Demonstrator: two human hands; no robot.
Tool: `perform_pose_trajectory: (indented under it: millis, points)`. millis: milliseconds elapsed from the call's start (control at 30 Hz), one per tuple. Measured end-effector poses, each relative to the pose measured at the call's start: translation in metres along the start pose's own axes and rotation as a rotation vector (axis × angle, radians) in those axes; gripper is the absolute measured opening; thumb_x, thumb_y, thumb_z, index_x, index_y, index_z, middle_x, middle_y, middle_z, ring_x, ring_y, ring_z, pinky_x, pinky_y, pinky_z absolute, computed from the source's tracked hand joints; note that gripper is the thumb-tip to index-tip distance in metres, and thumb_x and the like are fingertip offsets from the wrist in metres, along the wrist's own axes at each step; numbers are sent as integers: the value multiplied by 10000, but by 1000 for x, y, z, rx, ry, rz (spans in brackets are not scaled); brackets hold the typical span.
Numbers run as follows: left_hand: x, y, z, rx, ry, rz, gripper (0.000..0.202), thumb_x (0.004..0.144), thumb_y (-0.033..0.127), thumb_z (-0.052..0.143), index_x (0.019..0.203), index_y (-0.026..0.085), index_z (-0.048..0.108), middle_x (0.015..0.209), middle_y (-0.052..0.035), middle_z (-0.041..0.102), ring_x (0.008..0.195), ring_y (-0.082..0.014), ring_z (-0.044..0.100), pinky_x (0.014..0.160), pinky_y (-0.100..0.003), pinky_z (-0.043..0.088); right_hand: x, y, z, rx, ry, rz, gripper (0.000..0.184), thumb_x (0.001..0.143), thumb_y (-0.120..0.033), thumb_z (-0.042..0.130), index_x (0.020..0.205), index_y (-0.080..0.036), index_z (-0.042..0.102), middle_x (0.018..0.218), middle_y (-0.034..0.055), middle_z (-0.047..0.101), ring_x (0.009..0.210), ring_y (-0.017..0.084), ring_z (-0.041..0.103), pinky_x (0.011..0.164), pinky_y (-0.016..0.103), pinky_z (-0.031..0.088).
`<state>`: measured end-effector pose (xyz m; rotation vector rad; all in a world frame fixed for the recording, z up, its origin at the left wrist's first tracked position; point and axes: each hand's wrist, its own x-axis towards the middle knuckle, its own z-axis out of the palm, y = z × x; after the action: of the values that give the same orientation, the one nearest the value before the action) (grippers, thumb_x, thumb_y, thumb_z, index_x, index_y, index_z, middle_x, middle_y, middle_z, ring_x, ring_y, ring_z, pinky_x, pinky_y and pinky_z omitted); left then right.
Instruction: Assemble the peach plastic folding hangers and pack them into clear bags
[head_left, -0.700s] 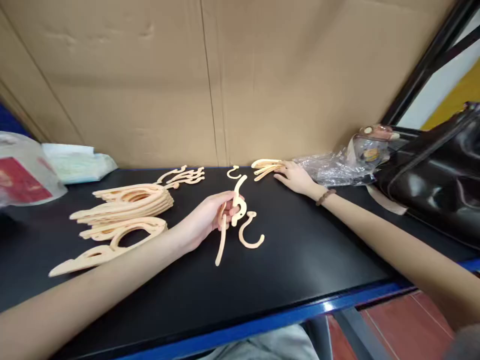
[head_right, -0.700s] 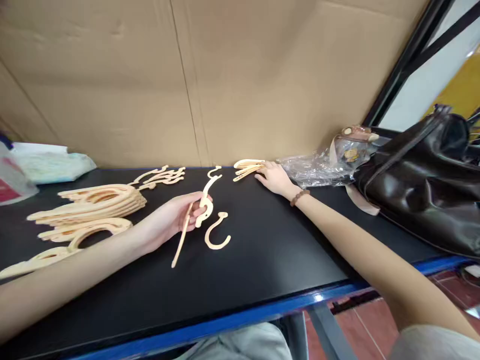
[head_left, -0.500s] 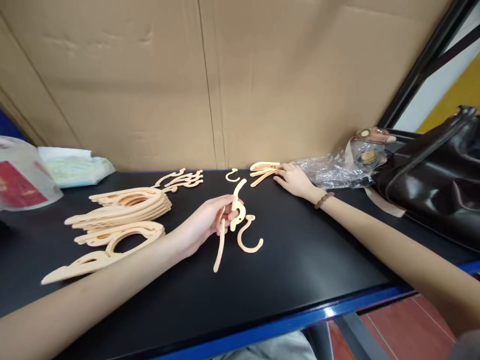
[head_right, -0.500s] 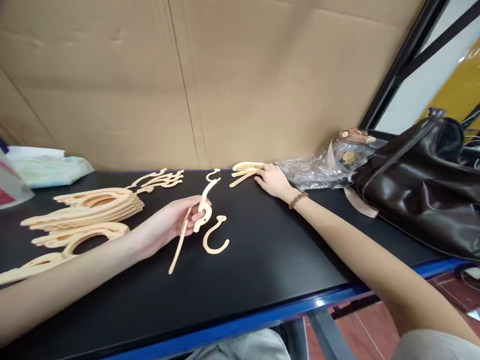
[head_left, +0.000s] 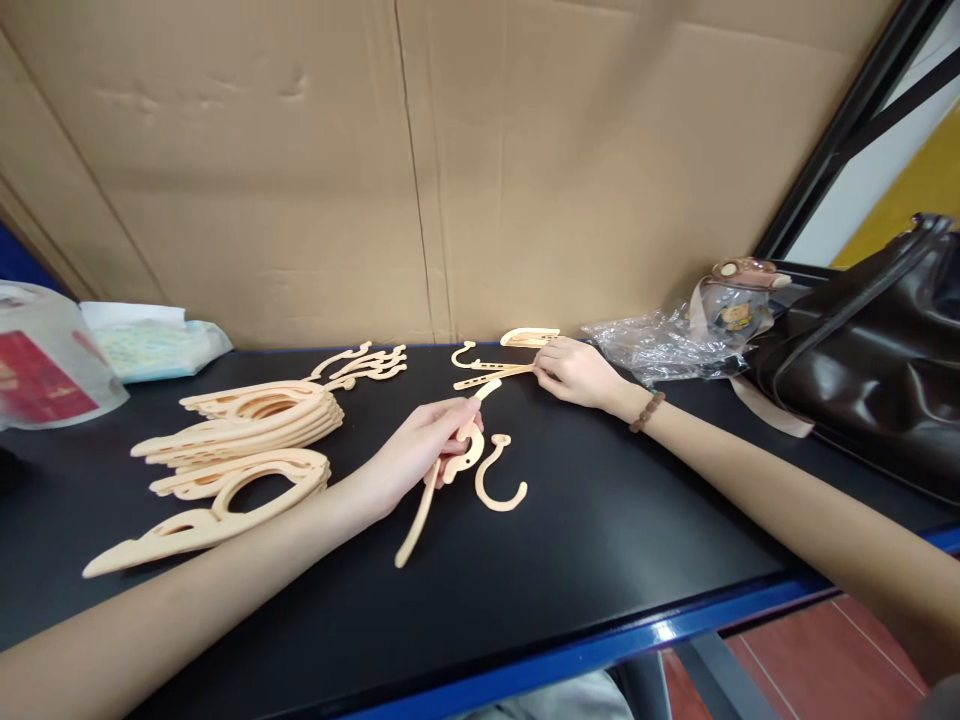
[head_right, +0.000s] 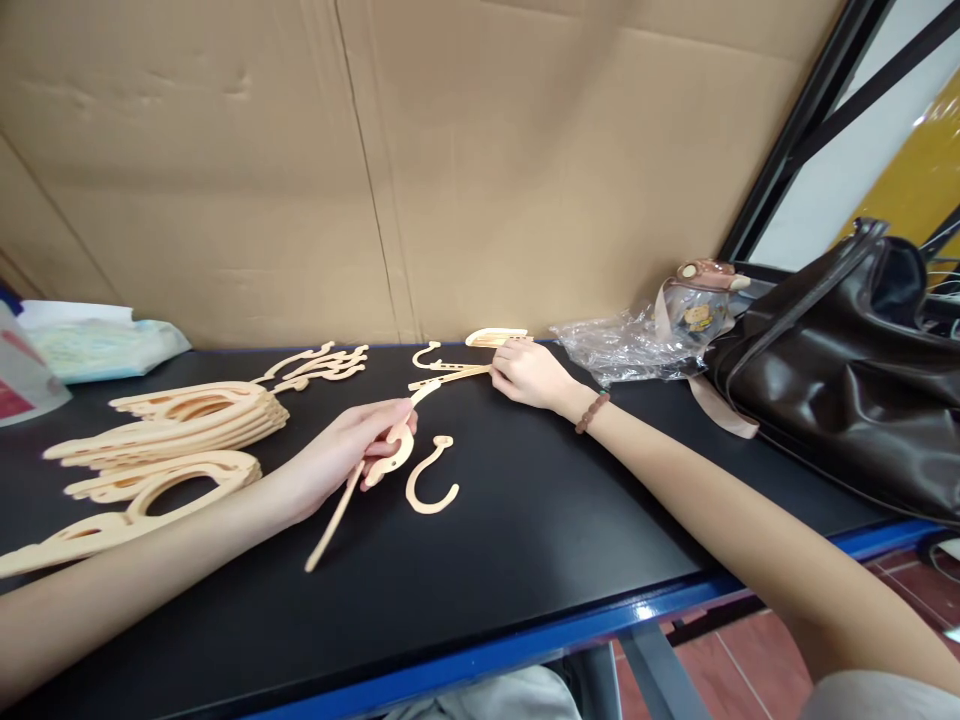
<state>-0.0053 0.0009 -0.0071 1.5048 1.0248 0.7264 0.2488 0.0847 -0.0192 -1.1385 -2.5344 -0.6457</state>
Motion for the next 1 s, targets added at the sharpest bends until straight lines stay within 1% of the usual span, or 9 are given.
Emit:
perform_pose_trajectory:
  millis: [67, 200, 267, 367, 433, 567, 700, 833, 1000]
  points:
    - [2, -2, -6, 210, 21, 75, 404, 886, 551, 446, 689, 201, 402, 514, 81, 278, 419, -76, 308, 416, -203, 252, 1, -6, -4, 11, -14, -7, 373, 985, -255, 355, 797, -129, 652, 822, 84, 657, 795, 181, 566, 773, 296, 380]
    - [6, -6, -20, 844, 63, 295, 419, 908, 486, 454, 635, 194, 327, 515, 59, 386, 480, -100, 360, 509, -246, 248, 1, -15, -9, 40, -42, 0, 377, 994, -344, 384, 788, -141, 626, 797, 68, 654, 710, 167, 565, 674, 281, 358]
    - [7, -6, -22, 984, 87, 312, 389, 932, 462, 413, 655, 200, 335, 526, 56, 417, 505, -119, 393, 531, -261, 251, 1, -17, -10, 56, -48, 16, 325, 975, -381, 437, 860, -138, 619, 793, 67, 654, 684, 171, 565, 640, 278, 346]
    - [6, -5, -18, 1022, 148, 269, 321, 943, 432, 392, 708, 216, 365, 566, 57, 458, 542, -140, 447, 543, -270, 272, 1, -18, -10, 91, -53, 34, 298, 961, -389, 474, 1045, -132, 599, 872, 81, 672, 753, 190, 595, 656, 278, 363]
    - [4, -4, -14, 1017, 182, 257, 285, 940, 409, 402, 729, 221, 368, 599, 60, 477, 553, -142, 465, 543, -270, 285, 0, -18, -9, 119, -66, 35, 286, 966, -364, 468, 1075, -139, 609, 944, 93, 675, 827, 200, 605, 705, 285, 381]
    - [2, -5, -9, 988, 210, 307, 196, 934, 384, 419, 813, 231, 438, 744, 51, 554, 634, -144, 521, 578, -272, 336, 2, -18, -11, 190, -96, 87, 262, 968, -304, 465, 936, -141, 668, 948, 88, 675, 847, 192, 601, 717, 282, 387]
    - [2, -9, -10, 970, 254, 361, 151, 915, 378, 457, 971, 244, 501, 895, 24, 581, 800, -171, 560, 652, -288, 393, 4, -24, -23, 288, -149, 132, 158, 905, -260, 572, 879, -167, 698, 878, 42, 694, 762, 149, 596, 656, 250, 376]
    - [3, -9, -11, 982, 233, 416, 159, 902, 381, 477, 926, 228, 514, 895, 7, 567, 870, -192, 531, 696, -313, 413, 0, -36, -43, 356, -215, 97, 110, 848, -237, 634, 782, -182, 702, 778, 2, 690, 676, 124, 581, 613, 243, 357]
    - [2, -7, -12, 1010, 122, 533, 224, 923, 423, 470, 872, 216, 539, 970, -8, 585, 907, -192, 496, 767, -331, 423, -11, -53, -59, 385, -252, 98, 94, 831, -221, 646, 751, -191, 684, 752, -18, 684, 661, 124, 584, 605, 249, 356]
